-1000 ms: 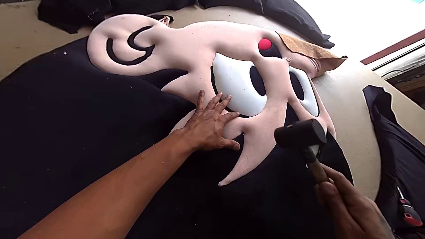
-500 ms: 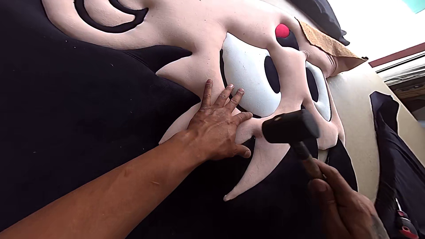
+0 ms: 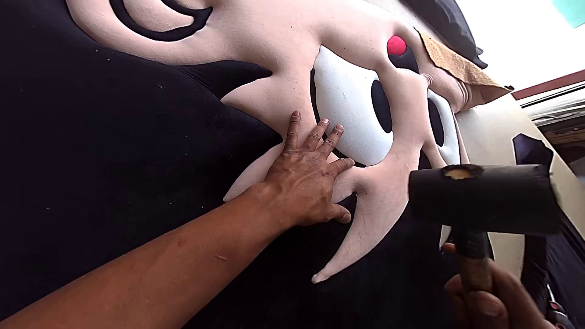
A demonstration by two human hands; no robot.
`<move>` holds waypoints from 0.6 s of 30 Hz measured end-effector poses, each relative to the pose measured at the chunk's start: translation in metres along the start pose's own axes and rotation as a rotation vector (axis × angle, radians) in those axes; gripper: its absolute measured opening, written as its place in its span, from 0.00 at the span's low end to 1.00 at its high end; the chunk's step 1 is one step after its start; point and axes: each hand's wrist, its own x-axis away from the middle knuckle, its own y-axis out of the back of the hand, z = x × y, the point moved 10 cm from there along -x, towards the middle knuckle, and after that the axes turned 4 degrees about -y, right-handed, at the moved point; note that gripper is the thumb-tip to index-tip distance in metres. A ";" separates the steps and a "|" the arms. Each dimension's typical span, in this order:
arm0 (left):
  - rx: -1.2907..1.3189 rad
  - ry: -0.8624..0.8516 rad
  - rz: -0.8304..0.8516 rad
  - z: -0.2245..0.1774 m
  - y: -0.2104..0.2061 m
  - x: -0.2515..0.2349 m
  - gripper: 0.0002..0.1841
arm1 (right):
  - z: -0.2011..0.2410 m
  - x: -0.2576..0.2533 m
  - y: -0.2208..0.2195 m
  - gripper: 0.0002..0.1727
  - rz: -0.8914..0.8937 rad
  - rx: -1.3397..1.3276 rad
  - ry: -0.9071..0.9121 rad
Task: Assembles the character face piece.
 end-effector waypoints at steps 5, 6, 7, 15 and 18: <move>0.022 0.017 0.034 0.001 0.000 0.000 0.52 | -0.020 -0.007 -0.025 0.31 0.108 0.082 -0.087; 0.020 0.018 0.040 0.001 0.000 0.000 0.52 | -0.013 -0.007 -0.014 0.32 0.073 0.037 -0.071; 0.013 0.013 0.041 0.001 -0.001 0.000 0.52 | -0.005 -0.007 -0.002 0.33 0.028 -0.028 -0.054; 0.003 0.008 0.011 0.001 0.003 0.001 0.53 | -0.009 0.001 -0.019 0.32 0.042 0.027 -0.063; 0.007 0.010 0.018 -0.001 0.003 0.000 0.53 | -0.021 -0.001 -0.035 0.31 0.096 0.115 -0.103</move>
